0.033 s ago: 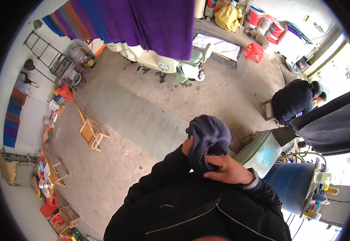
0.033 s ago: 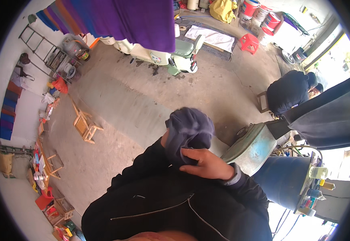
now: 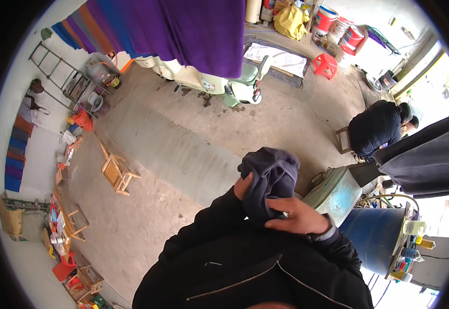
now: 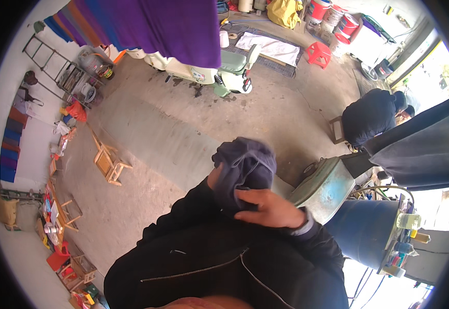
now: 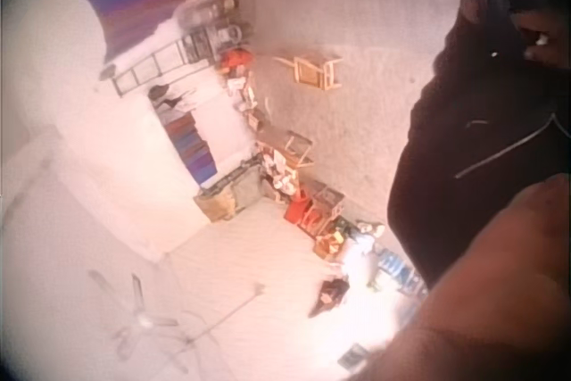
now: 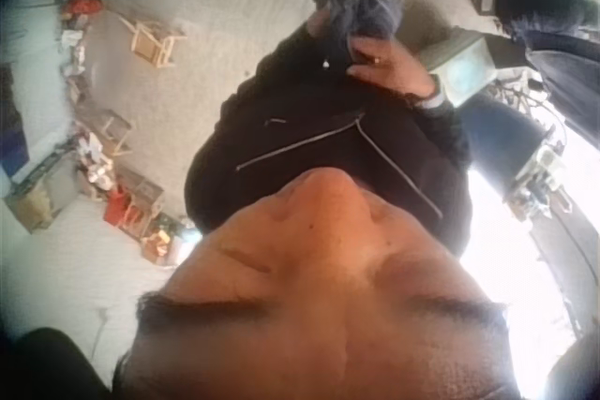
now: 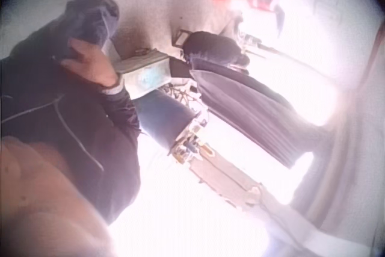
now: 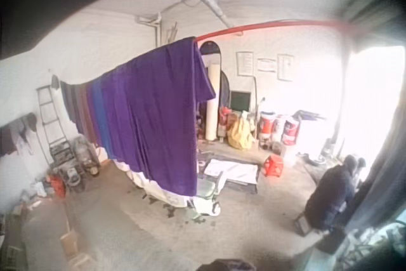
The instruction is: The person cleans the rear of a light green scooter with a cloth, then retrieves a roll of protective film from a shelf, cuts a piece, and applies it to the scooter's digital display.
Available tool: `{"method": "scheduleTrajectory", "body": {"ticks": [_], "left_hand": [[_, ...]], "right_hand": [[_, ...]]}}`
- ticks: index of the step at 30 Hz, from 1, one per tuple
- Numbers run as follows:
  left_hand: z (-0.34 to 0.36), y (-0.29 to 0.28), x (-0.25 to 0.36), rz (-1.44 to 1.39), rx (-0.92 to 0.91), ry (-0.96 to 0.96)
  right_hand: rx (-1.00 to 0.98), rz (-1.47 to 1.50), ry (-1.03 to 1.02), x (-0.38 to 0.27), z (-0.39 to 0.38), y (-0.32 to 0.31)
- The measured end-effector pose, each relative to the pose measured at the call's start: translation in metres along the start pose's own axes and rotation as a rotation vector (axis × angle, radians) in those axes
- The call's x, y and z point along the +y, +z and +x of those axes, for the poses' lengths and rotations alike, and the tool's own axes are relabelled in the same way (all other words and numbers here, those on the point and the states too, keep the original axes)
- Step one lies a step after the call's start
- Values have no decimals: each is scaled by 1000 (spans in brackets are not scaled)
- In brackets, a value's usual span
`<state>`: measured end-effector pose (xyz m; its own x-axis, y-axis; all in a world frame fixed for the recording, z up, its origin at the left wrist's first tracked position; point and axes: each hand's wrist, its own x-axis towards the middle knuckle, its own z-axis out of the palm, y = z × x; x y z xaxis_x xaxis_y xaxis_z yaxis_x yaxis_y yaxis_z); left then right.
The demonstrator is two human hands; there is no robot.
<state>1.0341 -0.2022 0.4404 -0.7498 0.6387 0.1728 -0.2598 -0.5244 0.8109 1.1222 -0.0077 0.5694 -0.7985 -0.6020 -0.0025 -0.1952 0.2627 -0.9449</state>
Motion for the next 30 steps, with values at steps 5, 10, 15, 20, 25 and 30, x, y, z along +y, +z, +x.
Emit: {"method": "scheduleTrajectory", "body": {"ticks": [5, 10, 15, 20, 25, 30], "left_hand": [[56, -2, -11, -289, 1, -213], [142, -18, -11, -118, -107, -388], [207, -35, -37, -47, -111, -559], [254, -65, -44, -332, 51, -736], [297, -101, -38, -545, 103, -847], [370, -168, -39, -577, 60, -1029]], "right_hand": [[382, 510, 204, 94, -20, -116], [469, 959, 183, 192, 8, -147], [594, 1297, 126, 244, 51, -169], [930, 1337, 66, 284, 88, -232], [1154, 1329, -113, 328, 104, -310], [1173, 1431, -87, 380, 155, -358]]}}
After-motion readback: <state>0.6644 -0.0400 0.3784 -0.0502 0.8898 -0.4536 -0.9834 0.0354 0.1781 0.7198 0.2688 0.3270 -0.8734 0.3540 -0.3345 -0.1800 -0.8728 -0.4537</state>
